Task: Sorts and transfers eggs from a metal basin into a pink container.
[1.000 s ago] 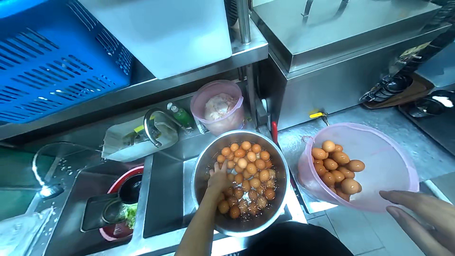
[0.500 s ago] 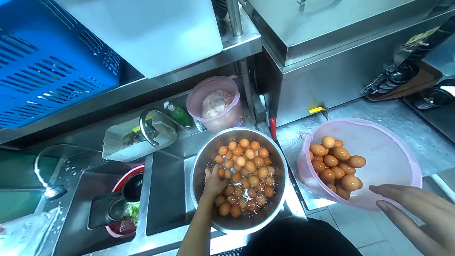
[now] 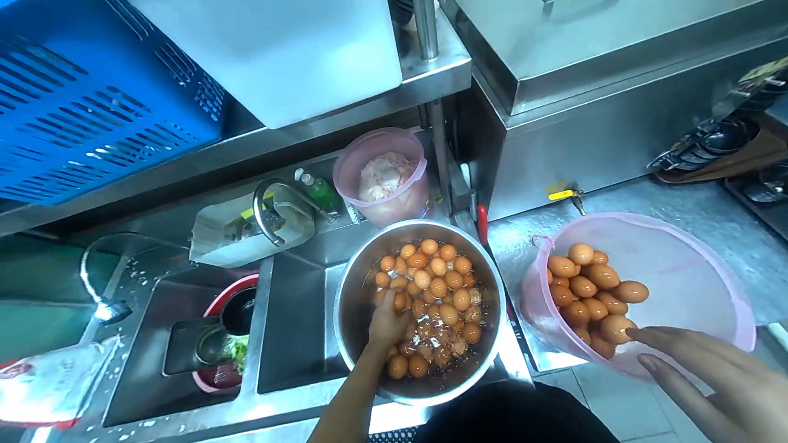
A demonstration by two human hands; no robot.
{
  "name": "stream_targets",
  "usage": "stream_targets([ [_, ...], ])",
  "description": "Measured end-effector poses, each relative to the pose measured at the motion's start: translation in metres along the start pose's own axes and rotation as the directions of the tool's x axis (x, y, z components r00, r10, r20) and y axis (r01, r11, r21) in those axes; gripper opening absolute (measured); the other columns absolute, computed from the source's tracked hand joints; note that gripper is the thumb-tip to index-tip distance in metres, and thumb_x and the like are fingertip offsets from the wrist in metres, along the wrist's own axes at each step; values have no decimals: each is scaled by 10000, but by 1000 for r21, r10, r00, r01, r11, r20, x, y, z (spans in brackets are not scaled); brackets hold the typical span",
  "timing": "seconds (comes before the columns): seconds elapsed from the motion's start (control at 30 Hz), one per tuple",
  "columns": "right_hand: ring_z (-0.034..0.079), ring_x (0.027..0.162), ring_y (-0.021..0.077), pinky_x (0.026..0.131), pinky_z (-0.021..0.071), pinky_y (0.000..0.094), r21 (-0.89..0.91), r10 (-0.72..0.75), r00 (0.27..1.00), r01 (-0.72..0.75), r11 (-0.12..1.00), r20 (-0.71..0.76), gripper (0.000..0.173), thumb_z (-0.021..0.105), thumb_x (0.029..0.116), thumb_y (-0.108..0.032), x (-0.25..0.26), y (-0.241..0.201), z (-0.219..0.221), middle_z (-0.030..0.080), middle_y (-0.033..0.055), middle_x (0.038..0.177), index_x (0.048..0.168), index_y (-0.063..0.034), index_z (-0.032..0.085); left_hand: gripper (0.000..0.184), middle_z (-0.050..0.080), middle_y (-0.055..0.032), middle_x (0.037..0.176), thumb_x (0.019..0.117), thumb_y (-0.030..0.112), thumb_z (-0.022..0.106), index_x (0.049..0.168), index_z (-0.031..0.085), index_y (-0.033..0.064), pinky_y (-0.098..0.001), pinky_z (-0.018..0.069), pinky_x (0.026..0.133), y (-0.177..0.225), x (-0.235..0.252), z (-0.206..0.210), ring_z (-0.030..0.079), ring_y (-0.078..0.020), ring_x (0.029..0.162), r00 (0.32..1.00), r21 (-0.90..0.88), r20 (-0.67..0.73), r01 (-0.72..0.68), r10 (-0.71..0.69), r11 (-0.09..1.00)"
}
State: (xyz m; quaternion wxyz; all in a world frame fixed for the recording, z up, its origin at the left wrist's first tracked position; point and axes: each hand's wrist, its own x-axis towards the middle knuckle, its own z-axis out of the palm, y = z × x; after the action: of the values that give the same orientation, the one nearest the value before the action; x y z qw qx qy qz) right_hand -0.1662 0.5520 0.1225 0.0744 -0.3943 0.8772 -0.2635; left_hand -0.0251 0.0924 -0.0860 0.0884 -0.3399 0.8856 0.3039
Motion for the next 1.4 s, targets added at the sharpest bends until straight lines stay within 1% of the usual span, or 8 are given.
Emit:
stream_targets([
  [0.4,678,1116,363,992,530,500,13,15,999,-16,1000,38,295,577,1045,-227,1,5,5,708,213,1181,1235,-35,695,548,694,-115,1250,913,329,727,1421,550,228,-564,536,998,6,6,-12,680,-298,1151,995,81,98,-31,23,996],
  [0.63,668,1122,355,993,522,487,7,-64,997,64,998,34,289,575,1047,-211,9,-9,-9,704,219,1175,1240,-29,690,539,703,-85,1157,832,223,846,1314,614,157,-512,595,901,13,-31,-68,703,-220,1018,963,-327,-264,-142,54,934],
  [0.7,672,1116,327,991,528,469,61,-125,992,124,990,22,274,580,1046,-212,16,-20,-7,711,200,1162,1227,-42,696,574,694,-123,1124,814,136,843,1324,581,132,-465,645,755,24,-49,-88,726,-245,890,954,-578,-294,-122,-66,807],
  [0.8,678,1114,261,990,540,422,211,-234,972,223,952,29,269,576,1048,-223,36,-45,8,721,162,1159,1215,-59,709,592,675,-227,1099,882,32,731,1403,478,157,-485,638,637,49,-76,-111,722,-362,850,977,-942,-99,-32,-187,334],
  [0.9,673,1137,220,1002,540,402,196,-376,925,360,912,53,287,537,1065,-278,57,-63,28,719,96,1186,1248,-124,696,639,672,-259,1103,865,177,789,1409,460,239,-465,640,662,66,-94,-118,730,-373,888,994,-995,101,101,32,-23],
  [1.0,670,1135,180,990,549,387,129,-423,906,422,897,-18,304,497,1074,-315,65,-60,22,718,44,1193,1256,-165,690,650,660,-270,1206,815,211,867,1377,540,231,-454,646,668,92,-96,-116,736,-379,923,927,-965,151,214,344,-154],
  [1.27,677,1054,118,924,582,369,-73,-40,907,11,997,-420,308,534,1026,-302,-4,4,-64,717,5,1130,1174,-114,726,642,682,-141,1120,789,36,852,1325,570,248,-415,653,657,279,-90,-105,724,-277,803,797,-799,299,-91,524,595],
  [1.4,684,1042,136,910,581,398,-45,105,879,-142,989,-464,330,516,1038,-329,-61,32,-63,725,30,1106,1154,-108,732,608,682,-79,1169,813,102,864,1338,567,178,-423,628,816,369,-75,-41,704,-198,978,615,-534,422,-424,666,731],
])
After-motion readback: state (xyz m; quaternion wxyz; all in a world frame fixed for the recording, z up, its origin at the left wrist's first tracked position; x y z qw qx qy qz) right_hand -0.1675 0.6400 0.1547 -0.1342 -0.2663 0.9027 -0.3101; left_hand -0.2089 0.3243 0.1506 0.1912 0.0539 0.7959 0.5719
